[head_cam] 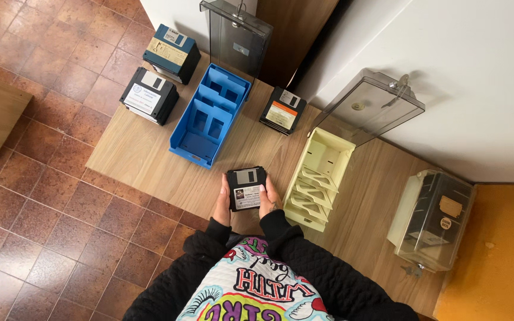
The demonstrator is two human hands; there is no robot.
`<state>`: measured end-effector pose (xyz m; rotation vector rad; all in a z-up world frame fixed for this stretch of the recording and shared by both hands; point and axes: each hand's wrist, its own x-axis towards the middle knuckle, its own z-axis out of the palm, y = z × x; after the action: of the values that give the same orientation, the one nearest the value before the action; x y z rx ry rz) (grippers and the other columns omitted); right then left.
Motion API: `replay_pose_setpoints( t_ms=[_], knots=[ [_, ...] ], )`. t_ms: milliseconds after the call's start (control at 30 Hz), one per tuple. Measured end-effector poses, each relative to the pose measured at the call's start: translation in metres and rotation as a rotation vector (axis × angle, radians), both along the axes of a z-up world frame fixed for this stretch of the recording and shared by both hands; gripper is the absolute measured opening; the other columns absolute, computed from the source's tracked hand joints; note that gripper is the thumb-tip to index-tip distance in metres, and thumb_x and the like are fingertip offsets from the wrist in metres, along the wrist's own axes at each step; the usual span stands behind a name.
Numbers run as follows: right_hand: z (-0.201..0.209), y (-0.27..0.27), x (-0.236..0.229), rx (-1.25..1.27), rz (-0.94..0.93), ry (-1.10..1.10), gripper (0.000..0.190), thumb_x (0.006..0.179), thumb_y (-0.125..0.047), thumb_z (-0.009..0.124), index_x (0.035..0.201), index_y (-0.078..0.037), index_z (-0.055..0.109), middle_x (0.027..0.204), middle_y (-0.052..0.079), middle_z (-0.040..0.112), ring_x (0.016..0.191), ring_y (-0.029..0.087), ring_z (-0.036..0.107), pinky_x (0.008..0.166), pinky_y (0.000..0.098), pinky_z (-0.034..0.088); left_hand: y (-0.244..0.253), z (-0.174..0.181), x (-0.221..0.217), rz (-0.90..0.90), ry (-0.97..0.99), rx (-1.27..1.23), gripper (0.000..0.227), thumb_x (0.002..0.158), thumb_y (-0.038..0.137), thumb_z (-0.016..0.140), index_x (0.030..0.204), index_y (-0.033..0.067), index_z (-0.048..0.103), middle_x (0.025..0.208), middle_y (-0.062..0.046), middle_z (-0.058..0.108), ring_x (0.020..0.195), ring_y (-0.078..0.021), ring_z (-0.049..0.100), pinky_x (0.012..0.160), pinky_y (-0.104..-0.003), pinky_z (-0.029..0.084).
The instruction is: The person removes floppy disks from a yellow plastic rack and places them into a blue plastic crate. They handle the disks one at a time, transferring them from the rack to the crate.
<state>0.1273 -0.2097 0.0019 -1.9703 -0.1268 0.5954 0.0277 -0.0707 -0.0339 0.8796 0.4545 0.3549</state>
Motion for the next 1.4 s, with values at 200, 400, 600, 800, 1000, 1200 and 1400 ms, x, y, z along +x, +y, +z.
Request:
replay_pose_setpoints(
  t_ms=[200,400,600,800,1000,1200,1400],
  knots=[
    [0.135,0.015,0.022,-0.030,0.143,-0.235,0.106,0.115,-0.071,0.058,0.189,-0.006,0.019,0.194,0.033,0.019,0.177,0.051,0.020,0.143,0.0691,0.018,0.039,0.095,-0.007,-0.109,0.180,0.947,0.110,0.098,0.028,0.083,0.190,0.0064,0.025,0.195,-0.027,0.022,0.179,-0.0510,0.014,0.145,-0.063,0.014],
    [0.127,0.021,0.066,-0.657,1.046,-0.539,0.180,0.063,-0.072,0.111,0.190,-0.006,0.002,0.196,0.029,0.014,0.181,0.047,0.010,0.146,0.0652,0.005,0.055,0.124,0.019,-0.610,0.480,1.679,0.169,0.052,0.061,0.103,0.189,0.0097,0.019,0.196,-0.021,0.020,0.181,-0.0469,0.016,0.146,-0.054,0.022],
    [0.090,0.016,0.051,-0.537,0.850,-1.056,0.080,0.112,-0.028,0.071,0.182,-0.014,0.035,0.173,0.017,0.043,0.169,0.044,0.039,0.141,0.0629,0.032,0.052,0.063,0.032,-0.689,0.597,1.957,0.187,0.039,0.064,0.100,0.192,0.0187,0.004,0.173,-0.013,0.036,0.152,-0.0327,0.056,0.119,-0.044,0.061],
    [0.051,0.016,0.069,-0.600,1.092,-0.677,0.163,0.046,-0.034,0.106,0.181,-0.009,0.019,0.167,0.016,0.033,0.164,0.042,0.032,0.140,0.0550,0.039,0.046,0.080,0.041,-0.544,0.568,2.002,0.179,0.029,0.061,0.093,0.189,0.0171,0.024,0.144,-0.007,0.048,0.132,-0.0271,0.065,0.112,-0.034,0.066],
    [0.056,0.018,0.069,-0.589,1.091,-0.727,0.163,0.044,-0.034,0.108,0.180,-0.007,0.023,0.161,0.017,0.042,0.159,0.042,0.039,0.139,0.0530,0.038,0.050,0.079,0.040,-0.603,0.586,1.902,0.178,0.030,0.059,0.093,0.189,0.0205,0.023,0.148,-0.006,0.049,0.131,-0.0288,0.065,0.112,-0.039,0.067],
    [0.060,0.019,0.068,-0.570,1.055,-0.836,0.169,0.038,-0.033,0.110,0.179,-0.003,0.023,0.158,0.023,0.039,0.160,0.047,0.037,0.140,0.0624,0.034,0.047,0.088,0.041,-0.735,0.660,1.860,0.186,0.040,0.060,0.100,0.192,0.0141,0.004,0.163,-0.016,0.041,0.144,-0.0396,0.062,0.129,-0.049,0.049],
    [0.063,0.023,0.070,-0.556,1.025,-0.931,0.165,0.031,-0.031,0.106,0.174,-0.003,0.029,0.145,0.017,0.045,0.147,0.041,0.048,0.128,0.0520,0.054,0.048,0.075,0.046,-0.750,0.750,1.863,0.189,0.037,0.061,0.096,0.193,0.0183,-0.001,0.152,-0.010,0.045,0.137,-0.0333,0.064,0.121,-0.042,0.051]
  ],
)
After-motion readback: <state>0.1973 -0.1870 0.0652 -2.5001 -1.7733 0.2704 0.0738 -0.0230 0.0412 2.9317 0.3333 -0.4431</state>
